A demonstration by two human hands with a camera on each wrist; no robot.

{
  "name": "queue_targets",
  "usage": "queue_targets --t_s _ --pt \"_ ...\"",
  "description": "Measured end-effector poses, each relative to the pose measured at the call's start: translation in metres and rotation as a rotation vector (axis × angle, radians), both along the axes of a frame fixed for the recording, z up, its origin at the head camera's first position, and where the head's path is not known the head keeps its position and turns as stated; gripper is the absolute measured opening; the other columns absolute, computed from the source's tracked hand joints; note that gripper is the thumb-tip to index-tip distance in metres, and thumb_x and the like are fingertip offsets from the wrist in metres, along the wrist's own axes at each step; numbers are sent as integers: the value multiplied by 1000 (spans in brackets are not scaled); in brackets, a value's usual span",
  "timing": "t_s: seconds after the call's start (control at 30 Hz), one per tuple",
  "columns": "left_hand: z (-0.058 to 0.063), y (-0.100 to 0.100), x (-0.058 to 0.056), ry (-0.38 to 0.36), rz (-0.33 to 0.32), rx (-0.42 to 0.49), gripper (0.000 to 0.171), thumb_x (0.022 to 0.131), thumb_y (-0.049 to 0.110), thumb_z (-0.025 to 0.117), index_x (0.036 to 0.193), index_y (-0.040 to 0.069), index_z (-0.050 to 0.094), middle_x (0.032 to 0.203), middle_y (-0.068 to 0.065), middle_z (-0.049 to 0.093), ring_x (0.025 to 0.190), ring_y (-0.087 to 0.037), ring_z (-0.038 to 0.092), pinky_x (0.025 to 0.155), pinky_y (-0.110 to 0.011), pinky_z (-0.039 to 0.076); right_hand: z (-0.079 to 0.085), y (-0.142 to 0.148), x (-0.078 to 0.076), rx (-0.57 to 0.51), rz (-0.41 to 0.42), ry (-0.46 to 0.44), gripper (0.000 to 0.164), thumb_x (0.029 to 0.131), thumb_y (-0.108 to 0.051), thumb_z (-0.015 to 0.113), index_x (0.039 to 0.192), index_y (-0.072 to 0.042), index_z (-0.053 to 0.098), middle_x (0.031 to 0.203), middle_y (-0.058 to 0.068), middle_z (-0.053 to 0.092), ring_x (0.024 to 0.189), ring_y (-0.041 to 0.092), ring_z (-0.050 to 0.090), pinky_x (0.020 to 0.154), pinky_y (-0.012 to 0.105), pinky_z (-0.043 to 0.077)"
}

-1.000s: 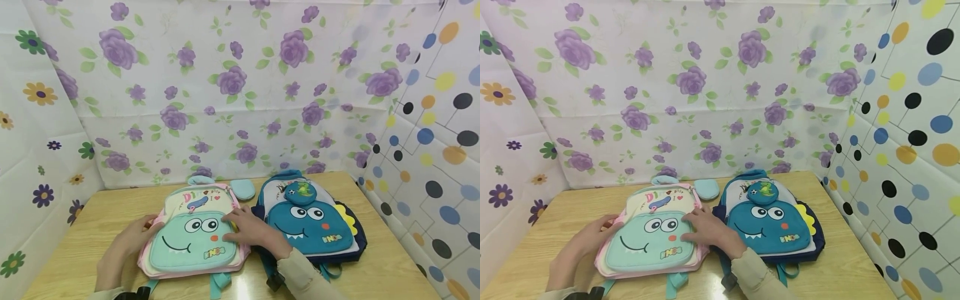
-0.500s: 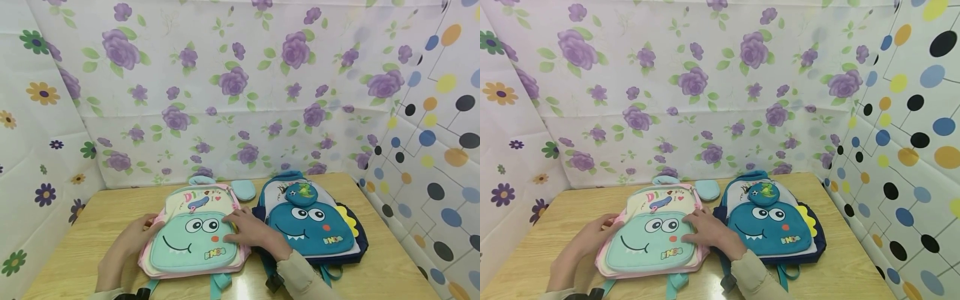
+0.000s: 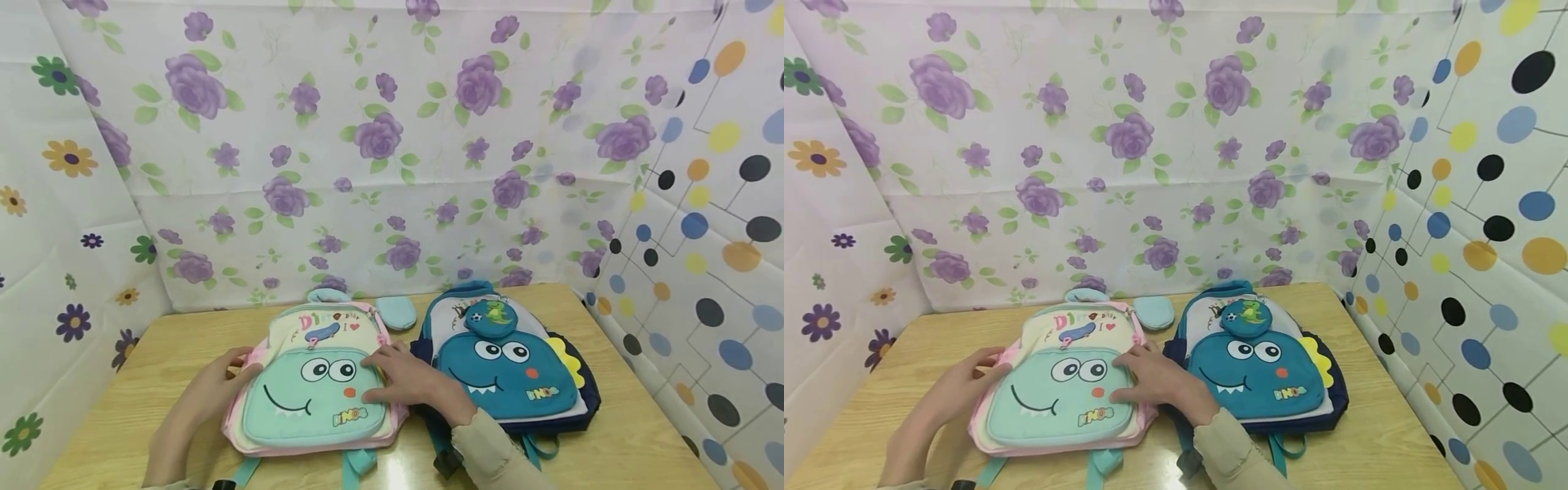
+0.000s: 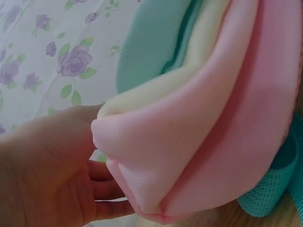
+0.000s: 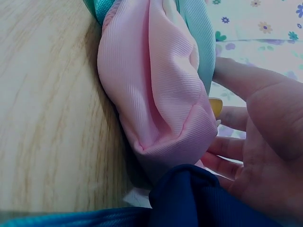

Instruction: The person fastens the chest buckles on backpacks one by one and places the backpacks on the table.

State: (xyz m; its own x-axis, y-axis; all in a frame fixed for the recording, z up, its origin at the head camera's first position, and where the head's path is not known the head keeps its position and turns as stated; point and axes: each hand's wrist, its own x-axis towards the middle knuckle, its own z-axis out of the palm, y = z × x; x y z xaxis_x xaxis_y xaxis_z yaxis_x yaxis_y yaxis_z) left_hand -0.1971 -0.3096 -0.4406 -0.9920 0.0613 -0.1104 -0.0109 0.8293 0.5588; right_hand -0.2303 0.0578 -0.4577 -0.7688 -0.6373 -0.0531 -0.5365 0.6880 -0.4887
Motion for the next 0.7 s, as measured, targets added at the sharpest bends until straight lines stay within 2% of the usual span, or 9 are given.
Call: queue_targets --t_s 0.27,0.47,0.7 --pt "9 -3 5 61 -4 42 73 98 59 50 148 7 42 137 -24 54 108 -29 61 78 -34 51 0 -2 0 -14 19 -38 77 78 -69 70 142 -30 52 139 0 51 122 19 41 100 38 44" --pt "16 -3 8 125 -2 46 68 99 53 52 146 5 44 136 -25 55 103 -27 62 75 -32 50 0 -7 1 -16 31 -30 78 78 -70 69 143 -30 52 140 0 51 124 20 40 100 37 44" --pt "27 -2 13 178 26 52 63 99 51 55 143 6 49 120 -20 65 99 -26 64 72 -31 50 -3 -11 0 -13 30 -23 80 77 -72 69 143 -31 51 138 -1 52 123 19 42 99 36 45"
